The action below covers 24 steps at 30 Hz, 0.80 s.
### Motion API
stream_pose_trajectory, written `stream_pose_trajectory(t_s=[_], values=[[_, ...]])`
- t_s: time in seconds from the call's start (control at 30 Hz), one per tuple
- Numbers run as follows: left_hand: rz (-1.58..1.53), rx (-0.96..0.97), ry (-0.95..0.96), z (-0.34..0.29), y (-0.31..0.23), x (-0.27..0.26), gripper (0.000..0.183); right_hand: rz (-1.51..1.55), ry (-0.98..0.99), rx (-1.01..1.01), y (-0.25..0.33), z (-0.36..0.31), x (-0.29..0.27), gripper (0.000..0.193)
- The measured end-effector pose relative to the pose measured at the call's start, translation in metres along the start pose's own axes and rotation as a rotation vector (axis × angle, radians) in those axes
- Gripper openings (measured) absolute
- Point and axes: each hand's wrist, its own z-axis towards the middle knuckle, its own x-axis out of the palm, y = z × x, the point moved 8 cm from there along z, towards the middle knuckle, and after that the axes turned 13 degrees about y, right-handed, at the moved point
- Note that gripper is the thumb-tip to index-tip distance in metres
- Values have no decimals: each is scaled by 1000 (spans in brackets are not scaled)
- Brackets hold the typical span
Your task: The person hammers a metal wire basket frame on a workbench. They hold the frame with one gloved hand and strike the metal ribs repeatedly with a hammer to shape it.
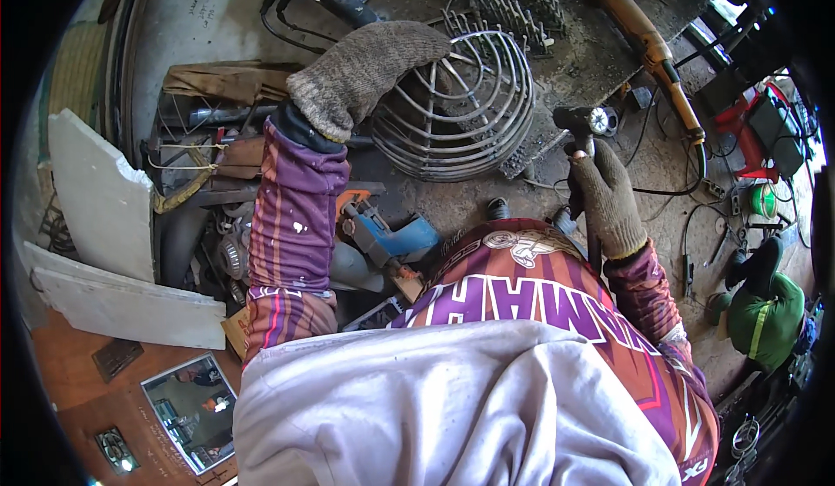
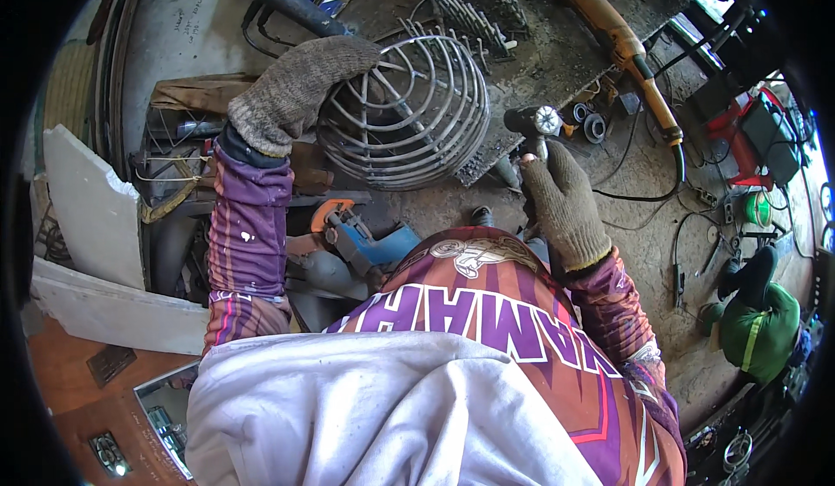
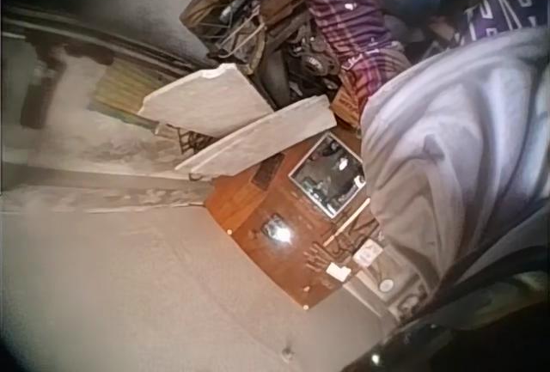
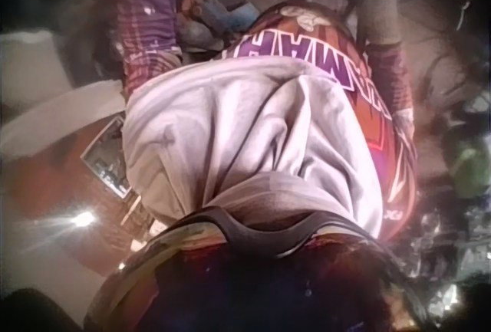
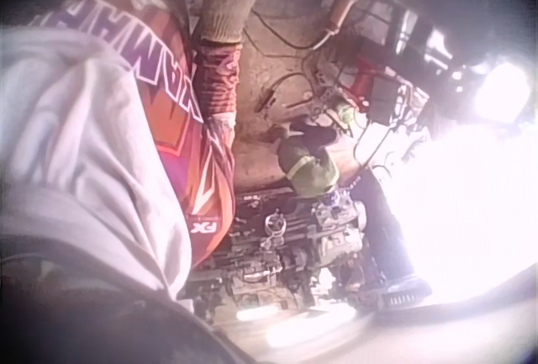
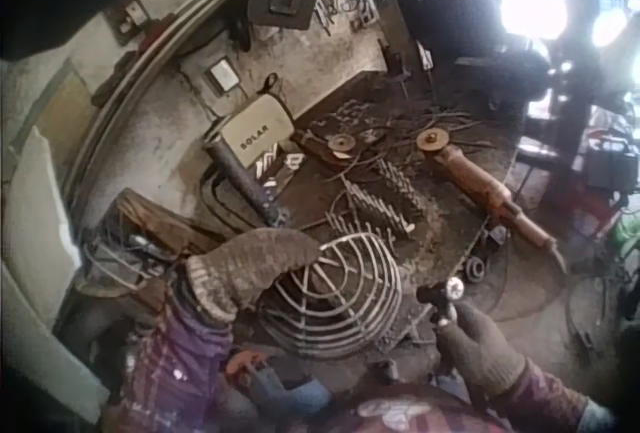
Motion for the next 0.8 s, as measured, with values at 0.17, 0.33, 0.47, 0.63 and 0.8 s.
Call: stream_pose_trajectory(t_s=[0.17,0.33,0.47,0.63,0.8], values=[[1030,599,-6,-6,-17,14,45,3,-8,1,2,-4,1,30],[301,221,-157,-9,-16,27,32,-66,-9,-18,4,-7,-1,31],[445,325,-336,-33,-35,44,31,-225,28,-116,27,-18,4,30],[730,433,-495,-47,-55,57,23,-392,3,-508,85,-37,17,28],[803,447,-551,-51,-54,63,21,-494,7,-535,96,-38,30,31]])
